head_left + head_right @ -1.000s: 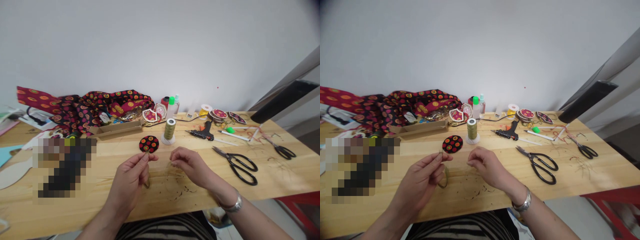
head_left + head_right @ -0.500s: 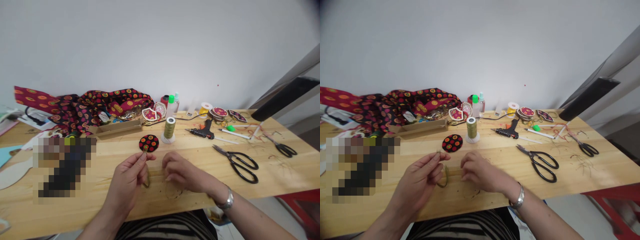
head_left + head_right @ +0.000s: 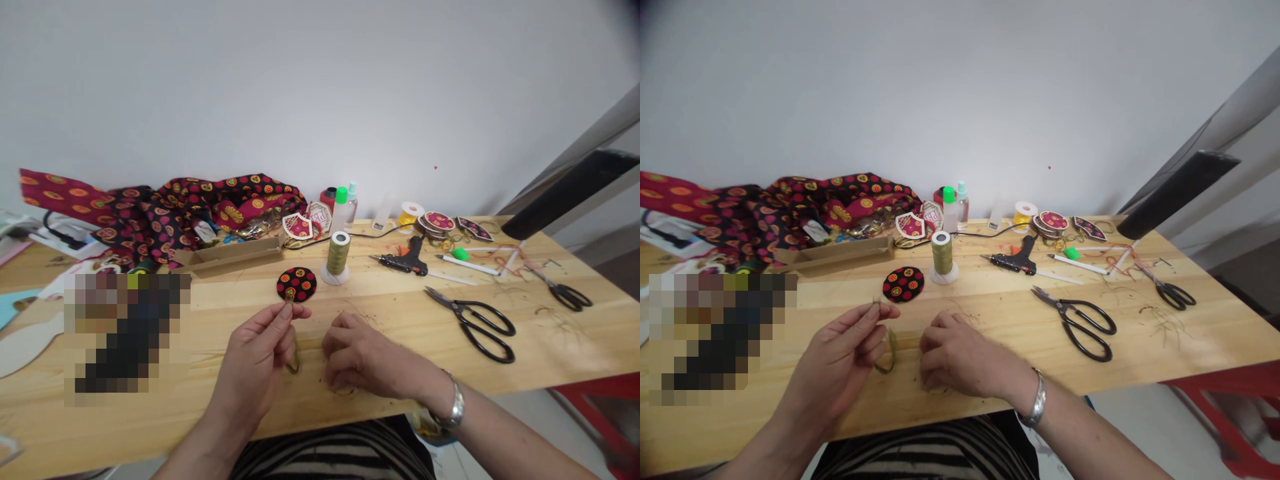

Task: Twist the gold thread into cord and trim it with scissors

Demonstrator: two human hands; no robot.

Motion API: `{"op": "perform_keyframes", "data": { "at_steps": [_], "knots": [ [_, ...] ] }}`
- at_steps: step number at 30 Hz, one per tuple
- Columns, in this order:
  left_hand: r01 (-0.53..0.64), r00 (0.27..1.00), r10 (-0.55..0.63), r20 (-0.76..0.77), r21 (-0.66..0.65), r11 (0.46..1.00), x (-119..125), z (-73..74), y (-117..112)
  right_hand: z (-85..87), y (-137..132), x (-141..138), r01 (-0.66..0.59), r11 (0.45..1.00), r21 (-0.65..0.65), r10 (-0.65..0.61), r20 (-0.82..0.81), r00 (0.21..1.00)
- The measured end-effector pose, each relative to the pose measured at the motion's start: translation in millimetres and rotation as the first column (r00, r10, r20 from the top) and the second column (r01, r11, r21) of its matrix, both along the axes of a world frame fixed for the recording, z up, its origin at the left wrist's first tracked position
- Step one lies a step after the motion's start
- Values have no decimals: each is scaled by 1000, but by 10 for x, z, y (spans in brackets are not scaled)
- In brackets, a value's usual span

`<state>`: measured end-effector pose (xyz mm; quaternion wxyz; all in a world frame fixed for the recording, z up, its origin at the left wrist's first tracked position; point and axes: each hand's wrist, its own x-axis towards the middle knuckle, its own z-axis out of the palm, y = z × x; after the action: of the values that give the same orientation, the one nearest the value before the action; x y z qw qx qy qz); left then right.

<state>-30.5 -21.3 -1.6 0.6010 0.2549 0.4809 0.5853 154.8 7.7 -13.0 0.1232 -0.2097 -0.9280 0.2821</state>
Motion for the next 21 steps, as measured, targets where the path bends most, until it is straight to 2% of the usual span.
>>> {"op": "perform_keyframes", "data": {
  "at_steps": [2,4,6,7,9,11,13,14,17,21],
  "knots": [
    [-2,1000,2,-2,-2,1000,-4,8,0,-28,2,-13,-2,999,-37,0,-48,999],
    [-8,1000,8,1,-4,1000,-14,16,-1,-32,1,-8,21,991,-131,-38,-129,991],
    [-12,1000,12,4,-4,1000,-24,19,-2,-21,-4,3,83,954,-287,-159,-251,955],
    [-10,1000,10,3,-4,1000,-26,17,-2,-11,-7,3,112,916,-384,-243,-312,918],
    [-2,1000,2,-6,-7,1000,-17,9,4,15,-14,-17,134,792,-596,-429,-386,817],
    [10,1000,-10,-21,-17,1000,12,3,18,48,-21,-68,128,632,-764,-592,-369,717],
    [18,999,-19,-40,-23,1000,57,6,40,84,-28,-142,150,504,-851,-713,-312,628],
    [19,999,-20,-49,-22,1000,82,12,54,100,-34,-184,170,466,-869,-756,-291,586],
    [30,998,-31,-58,-21,999,153,45,95,124,-60,-314,194,414,-889,-832,-284,476],
    [11,999,-13,-39,-48,999,219,89,114,90,-119,-467,189,405,-894,-864,-307,399]
  ]
}}
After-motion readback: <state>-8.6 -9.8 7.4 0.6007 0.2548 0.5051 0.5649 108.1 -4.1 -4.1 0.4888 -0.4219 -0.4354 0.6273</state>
